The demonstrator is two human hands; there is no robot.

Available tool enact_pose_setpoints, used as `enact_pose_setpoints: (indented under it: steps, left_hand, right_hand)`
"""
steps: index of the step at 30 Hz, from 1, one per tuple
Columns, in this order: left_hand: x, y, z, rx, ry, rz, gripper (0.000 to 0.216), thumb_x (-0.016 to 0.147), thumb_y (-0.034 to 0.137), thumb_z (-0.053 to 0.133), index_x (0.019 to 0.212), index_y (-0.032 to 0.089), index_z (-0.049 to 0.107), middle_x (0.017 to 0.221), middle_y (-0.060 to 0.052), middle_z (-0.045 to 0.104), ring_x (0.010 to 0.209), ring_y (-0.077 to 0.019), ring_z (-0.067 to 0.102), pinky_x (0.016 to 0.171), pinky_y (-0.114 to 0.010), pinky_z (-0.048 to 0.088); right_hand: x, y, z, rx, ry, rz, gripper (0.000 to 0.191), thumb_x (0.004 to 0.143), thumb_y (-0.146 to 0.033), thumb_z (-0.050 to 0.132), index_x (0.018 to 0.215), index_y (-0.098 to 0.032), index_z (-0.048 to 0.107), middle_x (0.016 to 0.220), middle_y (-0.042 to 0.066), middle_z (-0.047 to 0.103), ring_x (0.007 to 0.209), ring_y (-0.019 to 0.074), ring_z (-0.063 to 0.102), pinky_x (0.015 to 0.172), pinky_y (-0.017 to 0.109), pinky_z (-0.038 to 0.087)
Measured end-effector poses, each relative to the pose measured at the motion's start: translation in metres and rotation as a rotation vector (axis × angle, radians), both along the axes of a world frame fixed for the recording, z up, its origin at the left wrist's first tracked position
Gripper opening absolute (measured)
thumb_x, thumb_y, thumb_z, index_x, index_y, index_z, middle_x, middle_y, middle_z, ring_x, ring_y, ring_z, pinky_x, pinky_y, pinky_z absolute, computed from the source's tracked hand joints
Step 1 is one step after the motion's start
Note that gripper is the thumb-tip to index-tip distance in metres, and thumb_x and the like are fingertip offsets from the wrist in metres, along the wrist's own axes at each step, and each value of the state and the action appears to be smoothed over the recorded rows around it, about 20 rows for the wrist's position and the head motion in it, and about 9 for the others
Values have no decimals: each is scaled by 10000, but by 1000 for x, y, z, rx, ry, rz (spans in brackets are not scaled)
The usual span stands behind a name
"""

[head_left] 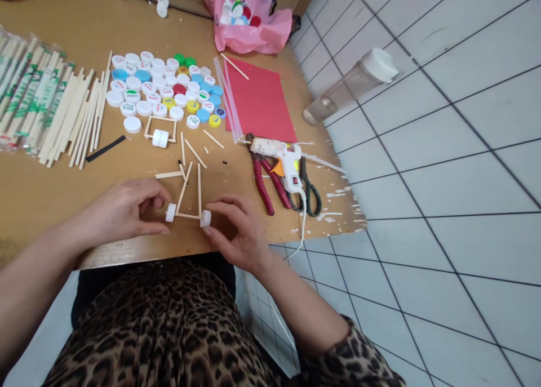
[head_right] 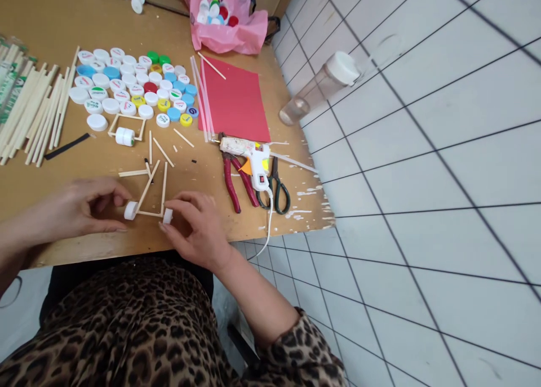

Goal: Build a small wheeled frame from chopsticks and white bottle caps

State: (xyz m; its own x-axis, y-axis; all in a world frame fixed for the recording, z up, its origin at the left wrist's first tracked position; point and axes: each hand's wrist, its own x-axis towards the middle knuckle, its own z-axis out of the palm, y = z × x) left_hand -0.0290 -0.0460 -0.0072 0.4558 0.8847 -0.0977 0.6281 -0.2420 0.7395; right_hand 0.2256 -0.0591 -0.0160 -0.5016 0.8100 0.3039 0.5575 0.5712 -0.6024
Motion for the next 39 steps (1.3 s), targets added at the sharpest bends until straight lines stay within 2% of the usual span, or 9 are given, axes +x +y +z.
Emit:
enact_pose_setpoints:
  steps: [7,13,18,24,28,31,34,39]
  left_hand:
    - [1,-2,-1,14,-24,5,290,769,459,684,879,196,629,706,21,567,607,-128,491,571,-257,389]
    - [1,-4,-4,71,-40,9,291,791,452,685,910,192,636,711,28,554,575,-108,460,546,-240,377]
    - [2,-4,-7,141,-99,-1,283,817,461,673,896,191,637,688,36,541,559,-105,459,528,-232,381]
    - [2,-6,-9,189,-120,-23,252,843,406,679,967,190,645,751,21,567,585,-108,489,535,-228,410]
    - [1,-7,-9,227,-161,-34,270,867,394,654,1058,203,653,954,-34,620,664,-118,555,587,-236,477]
    - [2,-8,-7,291,-148,-58,267,877,380,644,1090,220,664,1067,-64,626,867,-172,633,737,-270,535]
    - [2,-8,-6,368,-135,-90,245,890,352,630,1097,226,664,1110,-75,626,1037,-213,632,866,-310,541]
    - [3,-8,-7,427,-112,-116,227,893,309,626,1099,222,667,1200,-97,619,1062,-227,642,862,-334,560]
  right_hand:
    - [0,-5,-7,221,-124,3,205,898,-380,583,1005,-221,654,1079,113,685,990,240,623,848,411,451]
    - [-5,-1,-8,204,-71,40,229,897,-356,593,1046,-182,586,1060,131,710,990,245,631,853,408,442]
    - [-5,1,-8,181,-56,55,153,908,-318,562,1018,-213,568,1043,105,719,968,227,650,855,405,441]
    - [-3,1,-8,238,-49,55,138,904,-304,567,1013,-219,572,1049,101,712,975,219,649,866,403,442]
    - [-3,1,-9,267,-68,68,164,904,-294,571,1047,-217,576,1075,108,706,996,221,643,874,406,442]
    - [-3,1,-10,281,-80,69,168,902,-286,576,1055,-217,581,1090,110,701,1012,226,637,879,412,443]
    - [-2,0,-11,291,-88,69,168,898,-279,581,1054,-218,591,1118,116,689,1033,233,629,876,415,446]
    - [0,-2,-11,297,-106,60,211,888,-282,584,1090,-222,600,1190,130,659,1092,256,603,889,434,448]
